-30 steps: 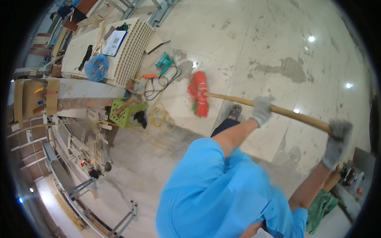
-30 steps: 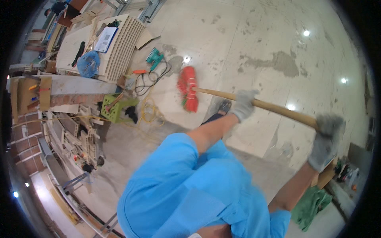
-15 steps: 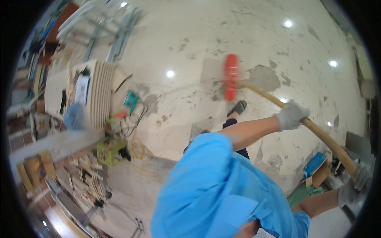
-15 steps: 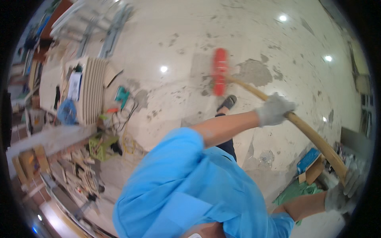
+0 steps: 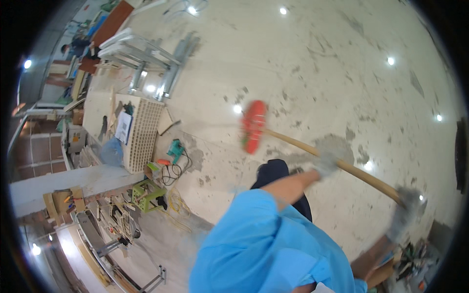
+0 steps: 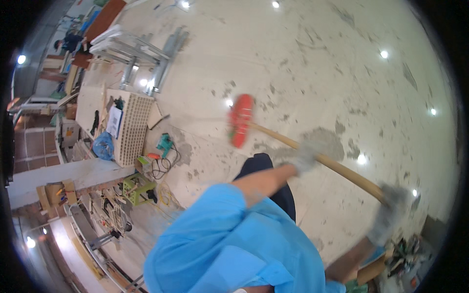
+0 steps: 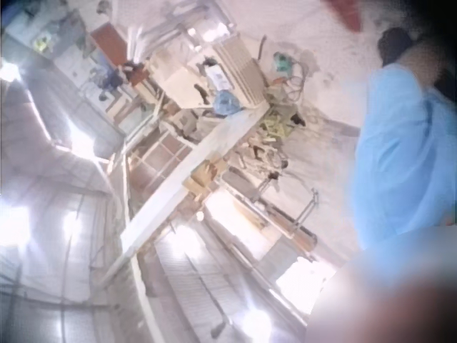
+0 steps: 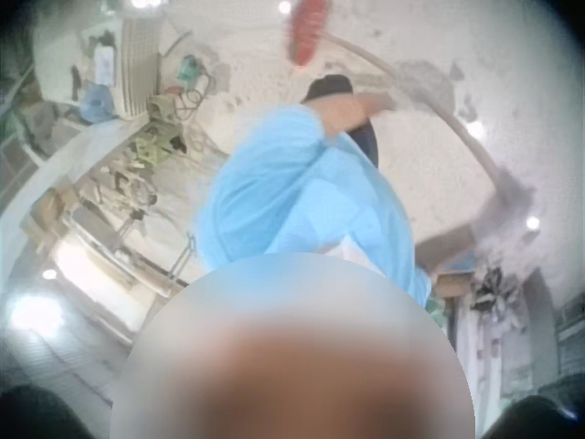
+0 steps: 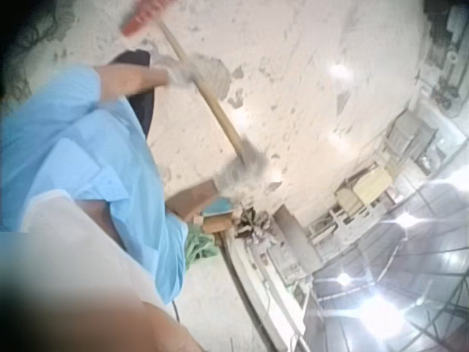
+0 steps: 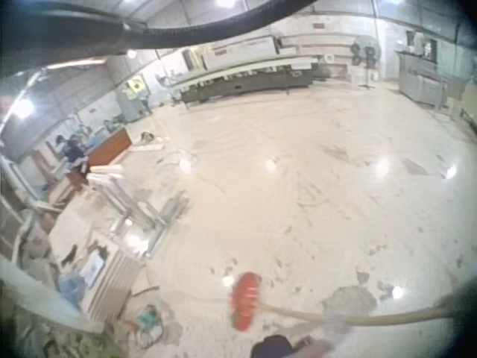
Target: The person sweeps a large workshop floor using a red broom, moving debris and dust toward a central area. They navigate around stacked materials, machinery, and green sacks while maintaining a steady sweeping motion across different floor sections.
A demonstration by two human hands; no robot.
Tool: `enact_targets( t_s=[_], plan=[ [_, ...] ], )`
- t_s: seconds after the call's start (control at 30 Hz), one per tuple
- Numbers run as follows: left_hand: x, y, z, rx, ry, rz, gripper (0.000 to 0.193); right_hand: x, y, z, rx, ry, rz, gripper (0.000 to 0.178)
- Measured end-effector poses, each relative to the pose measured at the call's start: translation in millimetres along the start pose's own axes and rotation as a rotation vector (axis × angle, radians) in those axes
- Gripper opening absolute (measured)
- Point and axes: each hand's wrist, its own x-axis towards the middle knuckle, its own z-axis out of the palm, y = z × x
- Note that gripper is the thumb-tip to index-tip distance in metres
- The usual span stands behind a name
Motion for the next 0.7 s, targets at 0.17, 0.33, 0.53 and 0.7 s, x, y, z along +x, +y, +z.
enact_targets(
  t_s=[0.17,0.33,0.53,0.7],
  plan=[
    [141.6,147.3,36.1,-0.486,-0.060,0.369,0.032,65.1,-113.0,5.2,-0.636,0.078,-0.313,0.006],
    [236.6,179.4,-40.5,-0.174,-0.103,0.664,0.023,124.4,-101.7,104.4,-0.828,-0.020,-0.415,0.014],
    [245.6,200.3,-149.0,-0.199,-0.097,0.904,0.019,161.1,-190.4,53.0,-0.829,-0.088,-0.657,0.011],
    [304.8,90.4,-214.9,-0.076,-0.044,0.715,0.031,275.2,-81.9,65.5,0.082,-0.262,-0.281,0.026]
  ],
)
